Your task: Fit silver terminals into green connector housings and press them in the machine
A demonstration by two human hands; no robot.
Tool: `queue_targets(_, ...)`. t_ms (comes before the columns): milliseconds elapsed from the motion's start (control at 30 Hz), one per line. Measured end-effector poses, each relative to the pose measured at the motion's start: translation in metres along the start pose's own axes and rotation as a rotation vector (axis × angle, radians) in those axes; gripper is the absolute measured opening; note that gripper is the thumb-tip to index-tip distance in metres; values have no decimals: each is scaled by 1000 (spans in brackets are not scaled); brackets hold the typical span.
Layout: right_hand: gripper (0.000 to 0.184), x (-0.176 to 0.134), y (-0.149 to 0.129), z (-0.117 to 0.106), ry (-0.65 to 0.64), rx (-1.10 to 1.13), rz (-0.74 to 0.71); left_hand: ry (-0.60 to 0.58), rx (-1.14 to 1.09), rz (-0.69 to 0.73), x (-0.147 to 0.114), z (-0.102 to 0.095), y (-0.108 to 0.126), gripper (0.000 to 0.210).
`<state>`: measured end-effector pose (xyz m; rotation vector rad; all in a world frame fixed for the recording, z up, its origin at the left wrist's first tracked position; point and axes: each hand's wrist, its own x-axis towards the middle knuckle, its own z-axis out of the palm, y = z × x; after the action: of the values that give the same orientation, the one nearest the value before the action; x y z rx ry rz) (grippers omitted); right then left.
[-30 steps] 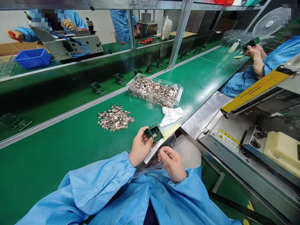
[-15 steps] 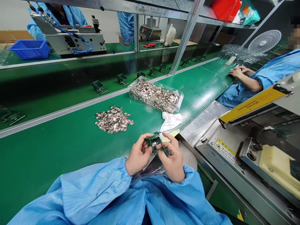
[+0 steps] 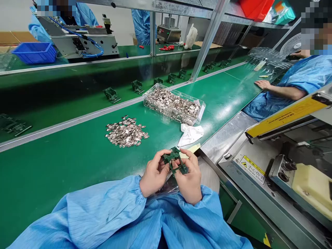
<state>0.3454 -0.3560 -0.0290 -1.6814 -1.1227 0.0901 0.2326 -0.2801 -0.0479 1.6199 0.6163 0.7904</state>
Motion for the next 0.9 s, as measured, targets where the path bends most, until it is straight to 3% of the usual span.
queue_targets(167,7,-1,-1,1,49,-68,-124,-5,84,21,-2,1,1,33)
queue_targets(333,9,1,1,-5,-33,24,8,-12,90,28,-2,1,0,33)
queue_targets(567,20,-1,11,-4,-107,341,288,-60,-16,38,1,0,1,31)
queue_targets(667,14,0,11,-18,-157,431,281,-38,-57,-1,4,-1,3,33)
queue_targets(700,23,1,10,-25,-195,426,239,-38,-58,-23,4,-2,5,34)
queue_targets(800,63,2,2,-53,-341,322,48,-180,-50,-66,4,-2,20,35)
queue_targets(900,66,-3,-5,-89,-364,269,-79,-502,-18,-56,10,2,51,38)
